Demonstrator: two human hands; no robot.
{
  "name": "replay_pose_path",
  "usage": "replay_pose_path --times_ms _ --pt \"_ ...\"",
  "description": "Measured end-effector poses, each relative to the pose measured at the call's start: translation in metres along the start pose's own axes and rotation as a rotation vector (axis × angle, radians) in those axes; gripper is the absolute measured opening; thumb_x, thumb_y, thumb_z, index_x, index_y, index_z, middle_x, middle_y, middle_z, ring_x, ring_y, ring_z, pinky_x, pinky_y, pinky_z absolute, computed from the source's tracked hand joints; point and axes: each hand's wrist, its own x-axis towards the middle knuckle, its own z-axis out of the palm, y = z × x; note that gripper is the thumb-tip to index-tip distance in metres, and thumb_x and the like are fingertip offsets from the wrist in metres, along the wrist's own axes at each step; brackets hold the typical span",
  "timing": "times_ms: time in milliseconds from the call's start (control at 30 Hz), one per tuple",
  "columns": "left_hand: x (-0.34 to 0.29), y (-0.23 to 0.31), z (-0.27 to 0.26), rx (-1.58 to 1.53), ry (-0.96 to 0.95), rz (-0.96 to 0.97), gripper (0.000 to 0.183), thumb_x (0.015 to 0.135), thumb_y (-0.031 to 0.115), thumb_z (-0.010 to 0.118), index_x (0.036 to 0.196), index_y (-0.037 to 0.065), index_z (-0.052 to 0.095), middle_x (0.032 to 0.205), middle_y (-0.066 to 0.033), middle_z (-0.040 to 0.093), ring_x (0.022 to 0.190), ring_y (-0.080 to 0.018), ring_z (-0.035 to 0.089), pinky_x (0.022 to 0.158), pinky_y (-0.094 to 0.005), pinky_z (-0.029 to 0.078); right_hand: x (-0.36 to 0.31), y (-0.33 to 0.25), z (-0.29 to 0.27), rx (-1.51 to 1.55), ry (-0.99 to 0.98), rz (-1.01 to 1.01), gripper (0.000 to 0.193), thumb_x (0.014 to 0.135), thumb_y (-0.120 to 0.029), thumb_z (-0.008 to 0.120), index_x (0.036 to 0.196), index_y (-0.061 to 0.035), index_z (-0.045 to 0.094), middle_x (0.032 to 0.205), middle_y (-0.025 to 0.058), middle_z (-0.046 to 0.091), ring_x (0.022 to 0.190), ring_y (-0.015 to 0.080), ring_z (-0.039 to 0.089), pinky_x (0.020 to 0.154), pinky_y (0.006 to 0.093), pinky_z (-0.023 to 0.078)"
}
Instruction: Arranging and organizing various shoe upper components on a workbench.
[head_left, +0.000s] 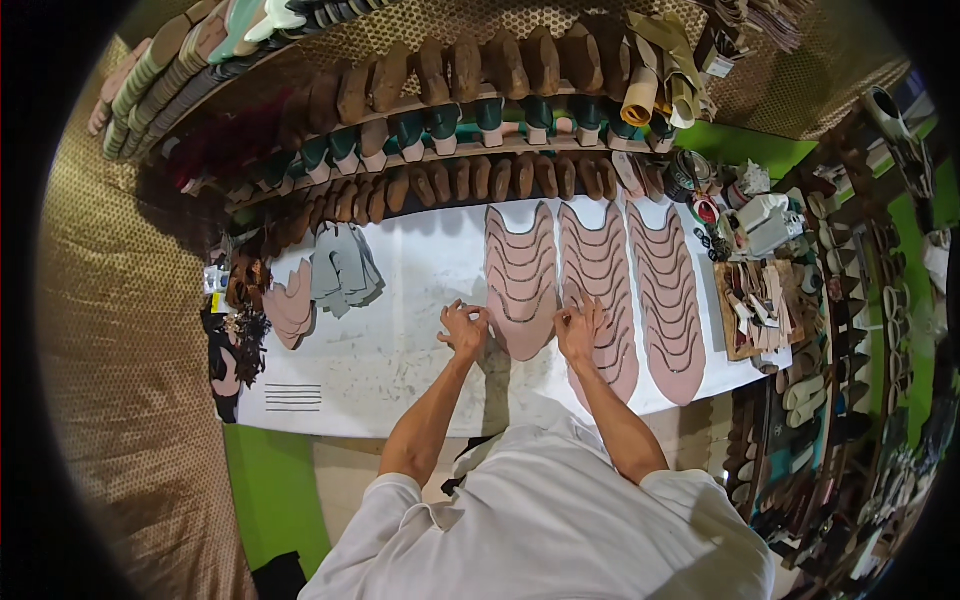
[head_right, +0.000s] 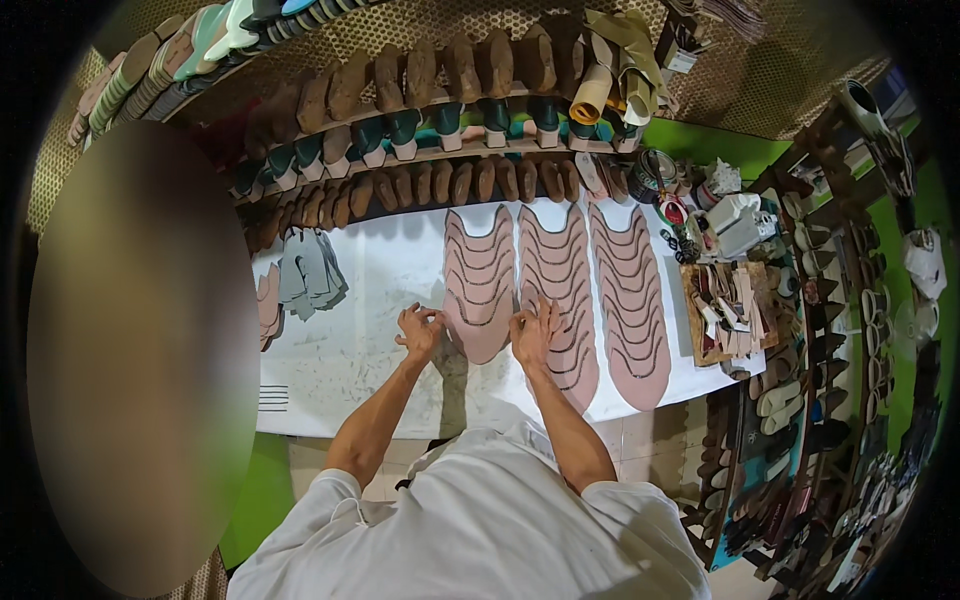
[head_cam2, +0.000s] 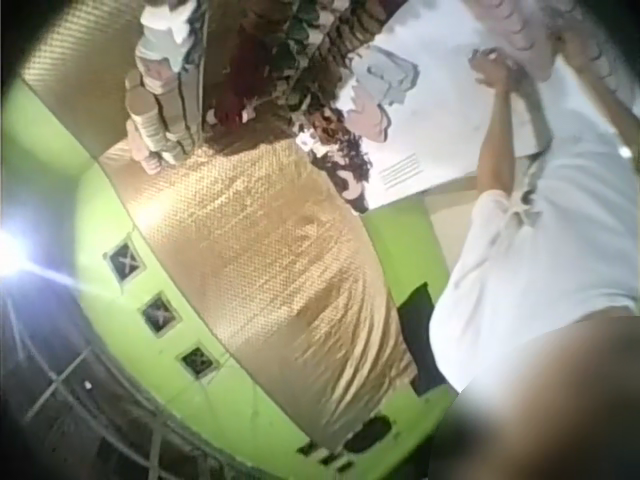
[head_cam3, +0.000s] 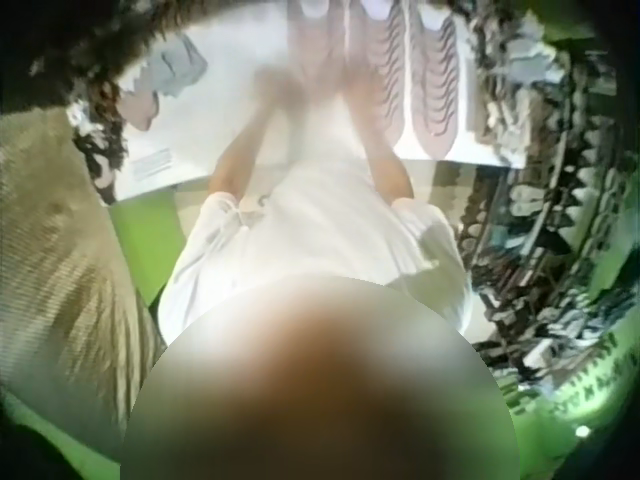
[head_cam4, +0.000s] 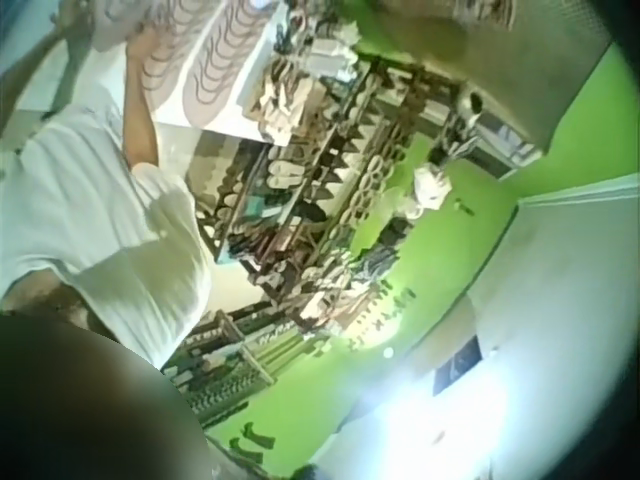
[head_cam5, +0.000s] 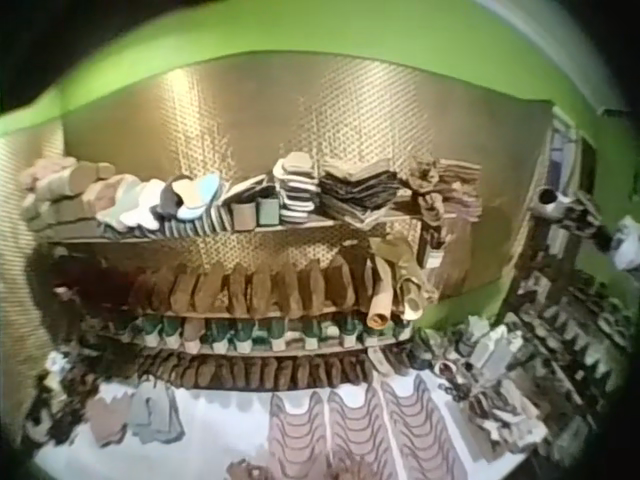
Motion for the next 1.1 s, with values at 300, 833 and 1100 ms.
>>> replay_pose_path --times_ms 300,833,1100 --pt "0.001 0.01 0.006 0.035 -0.005 -0.05 0.03 0.084 0.048 0.075 0.095 0.02 0.083 0.159 -0.0147 0.044 0.155 -0.0419 0.018 0.107 -0.0829 0.008 0.008 0.002 -0.001 -0.081 0.002 0.021 0.017 0.088 -0.027 0.072 0.093 -0.011 0.078 0.16 0.0164 0.044 0.153 0.0462 0.024 0.119 0.0713 0.007" --pt "0.004 0.008 0.014 0.132 -0.032 -0.047 0.027 0.085 0.04 0.075 0.102 0.02 0.08 0.167 -0.0135 0.031 0.157 -0.0437 0.012 0.107 -0.0845 0.007 0.007 -0.007 -0.009 -0.178 -0.007 0.014 0.017 0.086 -0.024 0.076 0.097 -0.0115 0.077 0.155 0.0128 0.047 0.152 0.0407 0.028 0.122 0.0683 0.004" --pt "-0.016 -0.032 0.003 0.085 0.115 0.025 0.053 0.084 0.04 0.076 0.134 0.026 0.066 0.168 -0.0166 0.028 0.157 -0.0424 0.013 0.107 -0.0836 0.009 -0.005 -0.024 -0.006 -0.245 -0.023 -0.179 0.04 0.085 -0.029 0.079 0.122 -0.0182 0.069 0.156 0.012 0.046 0.149 0.0397 0.033 0.12 0.0693 0.01"
